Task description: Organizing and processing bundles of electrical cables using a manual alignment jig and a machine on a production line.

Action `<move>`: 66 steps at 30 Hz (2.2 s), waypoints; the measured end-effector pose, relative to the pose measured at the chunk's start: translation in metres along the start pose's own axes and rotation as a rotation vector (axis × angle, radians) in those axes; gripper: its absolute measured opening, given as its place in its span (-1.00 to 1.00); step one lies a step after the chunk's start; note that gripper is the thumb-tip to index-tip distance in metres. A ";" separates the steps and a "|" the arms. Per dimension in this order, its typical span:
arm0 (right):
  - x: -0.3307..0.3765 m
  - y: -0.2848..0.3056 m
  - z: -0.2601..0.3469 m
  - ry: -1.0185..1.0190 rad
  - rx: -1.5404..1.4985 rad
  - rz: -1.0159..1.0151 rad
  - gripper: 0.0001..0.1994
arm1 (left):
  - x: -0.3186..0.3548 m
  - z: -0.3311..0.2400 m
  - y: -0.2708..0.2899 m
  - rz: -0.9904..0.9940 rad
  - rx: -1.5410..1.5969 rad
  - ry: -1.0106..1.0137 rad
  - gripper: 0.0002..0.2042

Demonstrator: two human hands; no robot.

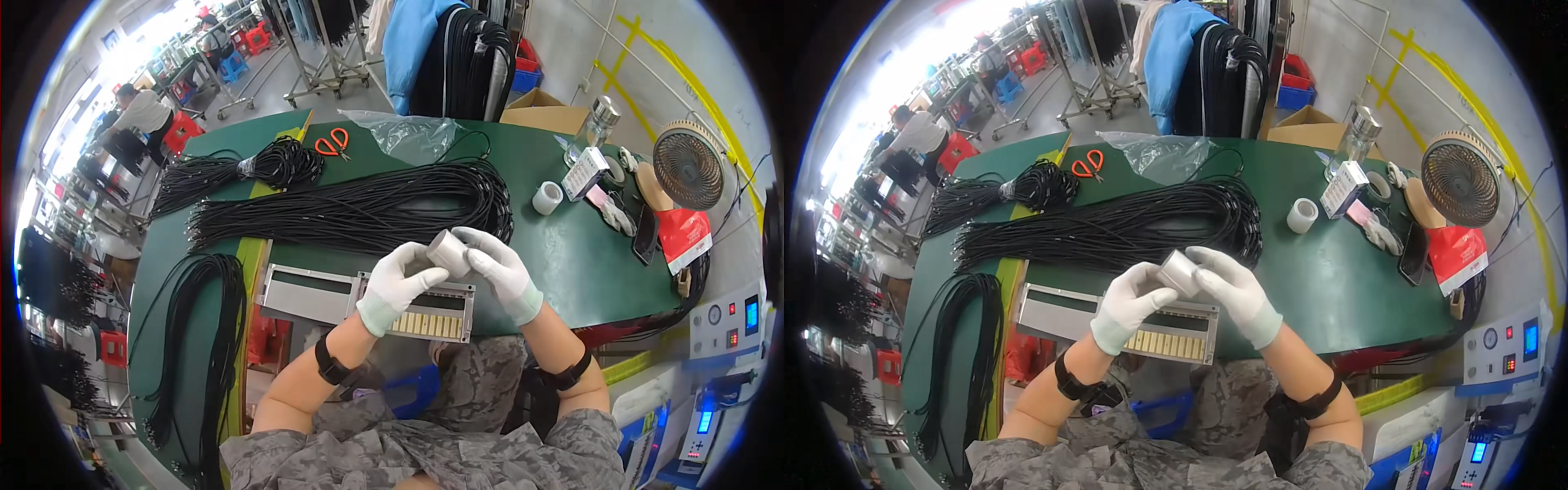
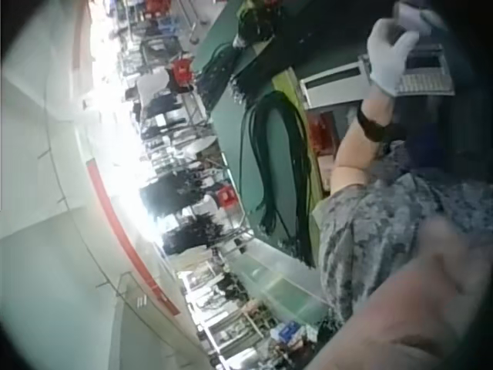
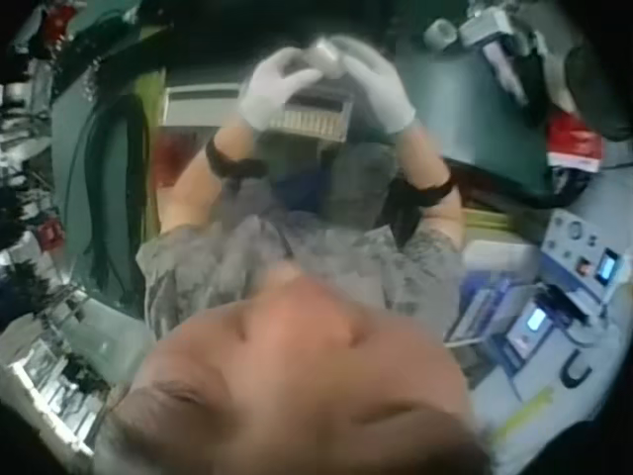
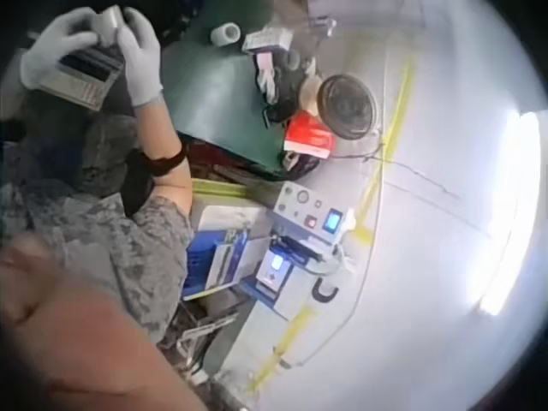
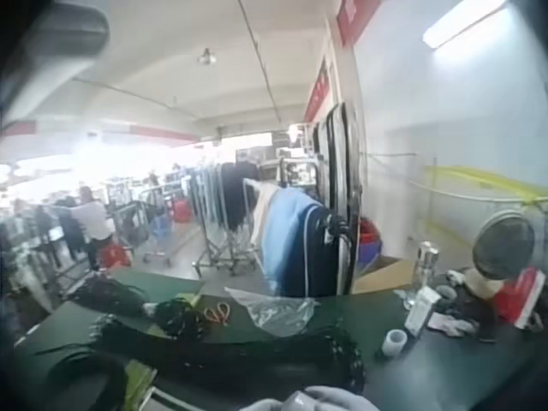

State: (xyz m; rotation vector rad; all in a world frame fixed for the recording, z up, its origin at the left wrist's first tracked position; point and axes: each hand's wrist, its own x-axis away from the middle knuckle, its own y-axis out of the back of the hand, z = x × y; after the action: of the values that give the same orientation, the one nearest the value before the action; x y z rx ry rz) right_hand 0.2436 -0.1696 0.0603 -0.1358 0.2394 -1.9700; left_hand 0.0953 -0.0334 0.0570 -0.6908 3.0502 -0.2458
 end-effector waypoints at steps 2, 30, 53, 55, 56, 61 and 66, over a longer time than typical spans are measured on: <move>0.003 -0.002 -0.001 0.010 0.046 -0.016 -0.44 | 0.003 0.001 0.006 0.023 -0.068 0.085 -0.69; 0.008 0.001 -0.019 -0.147 -0.252 0.139 -0.45 | 0.015 0.016 0.001 0.053 0.147 -0.043 -0.95; 0.033 0.005 -0.013 0.037 -0.196 0.085 -0.57 | 0.038 0.026 0.003 -0.052 0.359 0.235 -0.77; 0.046 0.004 -0.010 0.014 -0.183 0.095 -0.59 | 0.040 0.012 -0.014 -0.026 0.404 0.233 -0.77; 0.054 0.003 -0.006 -0.013 -0.233 0.090 -0.59 | 0.043 0.003 -0.023 -0.050 0.456 0.222 -0.77; 0.074 0.000 -0.026 0.081 -0.141 0.051 -0.60 | 0.058 0.024 -0.010 0.117 0.333 0.307 -0.82; 0.124 -0.017 -0.048 0.152 -0.284 -0.090 -0.63 | 0.078 0.016 -0.042 0.262 0.058 0.220 -0.73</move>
State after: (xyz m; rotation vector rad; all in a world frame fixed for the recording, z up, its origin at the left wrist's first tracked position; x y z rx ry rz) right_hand 0.1690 -0.2714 0.0157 -0.1826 0.6226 -2.0290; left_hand 0.0438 -0.1066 0.0497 -0.2712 3.2775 -0.4298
